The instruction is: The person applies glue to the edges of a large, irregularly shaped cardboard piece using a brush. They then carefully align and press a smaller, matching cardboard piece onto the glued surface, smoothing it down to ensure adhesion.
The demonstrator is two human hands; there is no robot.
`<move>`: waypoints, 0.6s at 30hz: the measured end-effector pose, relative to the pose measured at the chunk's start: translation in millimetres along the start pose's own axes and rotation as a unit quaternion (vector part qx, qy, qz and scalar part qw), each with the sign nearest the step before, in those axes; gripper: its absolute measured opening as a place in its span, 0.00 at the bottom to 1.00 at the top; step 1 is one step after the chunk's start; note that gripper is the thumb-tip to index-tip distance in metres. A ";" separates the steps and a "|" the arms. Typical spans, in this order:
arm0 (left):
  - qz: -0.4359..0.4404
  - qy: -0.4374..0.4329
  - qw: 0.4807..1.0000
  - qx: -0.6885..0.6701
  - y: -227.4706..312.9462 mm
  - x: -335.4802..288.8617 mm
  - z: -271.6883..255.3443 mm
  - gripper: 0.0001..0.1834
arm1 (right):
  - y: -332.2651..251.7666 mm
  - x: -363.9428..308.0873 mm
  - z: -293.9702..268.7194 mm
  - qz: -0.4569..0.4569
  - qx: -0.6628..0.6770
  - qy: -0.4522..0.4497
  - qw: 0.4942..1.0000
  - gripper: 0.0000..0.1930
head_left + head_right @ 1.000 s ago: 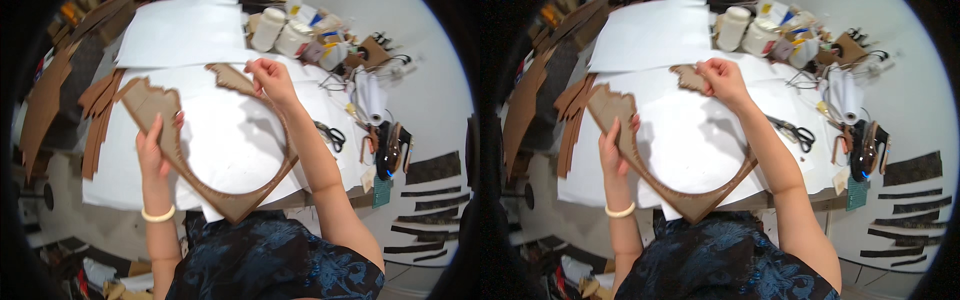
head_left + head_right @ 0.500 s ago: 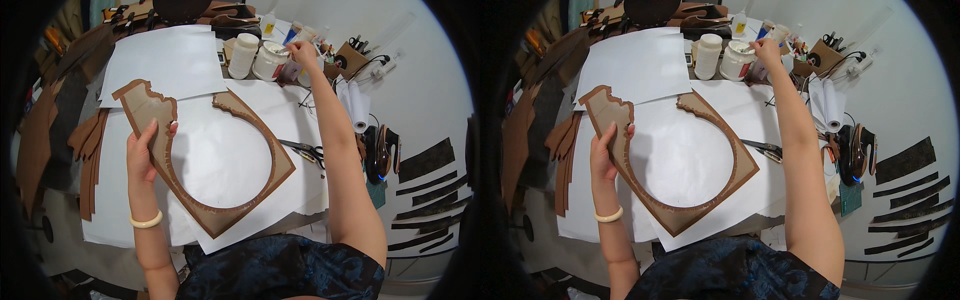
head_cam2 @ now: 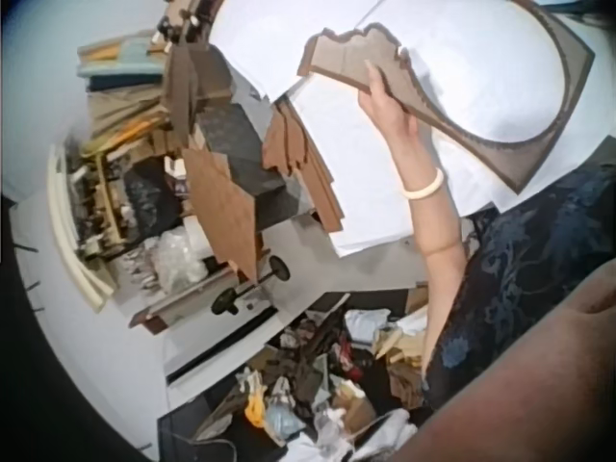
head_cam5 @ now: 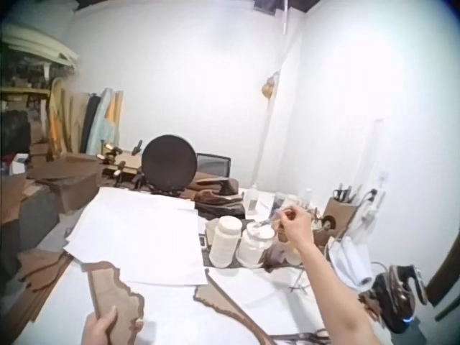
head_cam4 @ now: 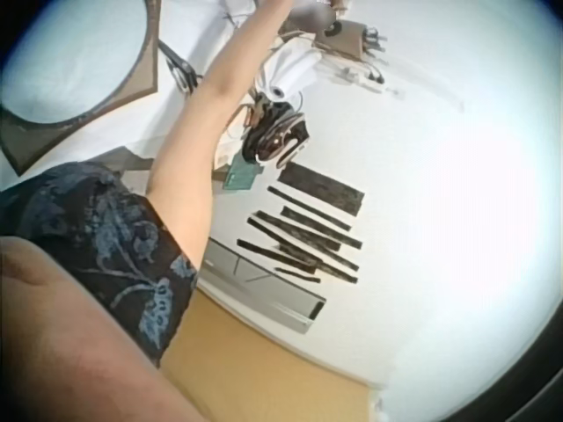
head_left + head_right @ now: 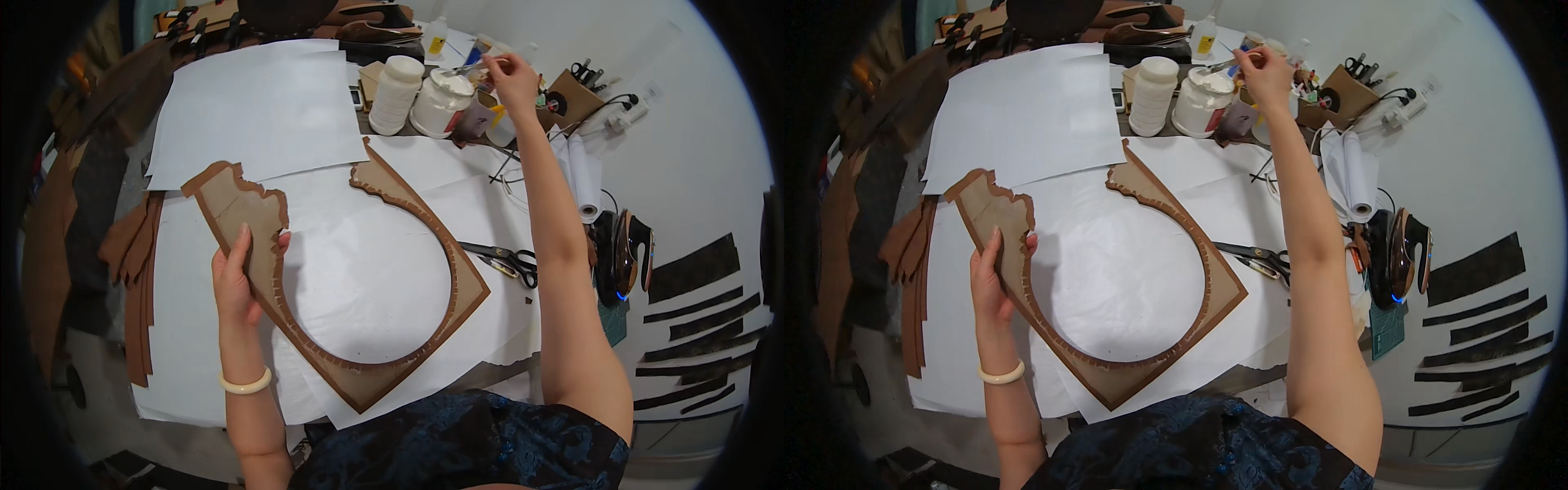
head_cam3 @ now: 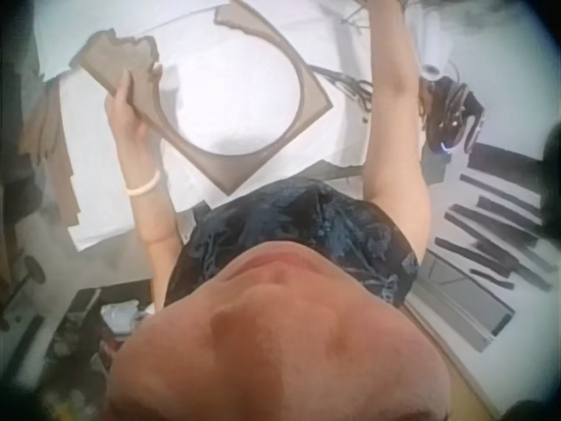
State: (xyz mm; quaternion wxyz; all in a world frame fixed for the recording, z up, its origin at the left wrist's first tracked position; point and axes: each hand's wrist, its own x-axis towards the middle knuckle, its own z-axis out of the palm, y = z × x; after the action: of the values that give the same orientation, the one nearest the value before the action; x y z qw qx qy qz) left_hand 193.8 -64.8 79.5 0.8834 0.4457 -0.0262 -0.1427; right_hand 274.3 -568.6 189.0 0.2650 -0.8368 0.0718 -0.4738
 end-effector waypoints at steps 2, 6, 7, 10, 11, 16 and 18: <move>0.026 0.029 0.999 0.024 -0.2 -3.6 0.1 0.21 | -35.2 -18.5 3.2 0.018 0.113 -0.006 0.993 0.14; 0.035 0.017 0.998 0.050 -5.0 -2.1 -14.9 0.19 | -131.5 -93.4 7.4 -0.010 0.289 -0.107 0.951 0.10; 0.037 0.024 0.998 0.039 -5.5 -3.2 -14.0 0.17 | -150.1 -113.6 7.1 -0.007 0.313 -0.151 0.938 0.10; 0.040 0.020 0.999 0.009 -9.2 0.4 -11.2 0.14 | -194.2 -164.4 8.1 -0.057 0.374 -0.232 0.896 0.06; 0.040 0.021 0.999 0.010 -9.6 1.4 -12.5 0.13 | -205.3 -176.8 12.0 -0.071 0.350 -0.224 0.907 0.04; 0.044 0.026 0.998 0.029 -9.8 -0.9 -12.4 0.12 | -213.6 -186.3 29.3 -0.083 0.341 -0.296 0.888 0.07; 0.064 0.026 0.997 0.031 -11.9 0.1 -12.9 0.12 | -214.3 -184.9 34.3 -0.028 0.360 -0.324 0.874 0.08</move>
State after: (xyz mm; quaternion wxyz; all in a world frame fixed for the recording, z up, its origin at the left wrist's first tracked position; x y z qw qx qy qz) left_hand 193.4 -61.5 62.2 0.8767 0.4740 -0.0362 -0.0737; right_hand 174.8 -305.1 144.9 0.5430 -0.7920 -0.2165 -0.1761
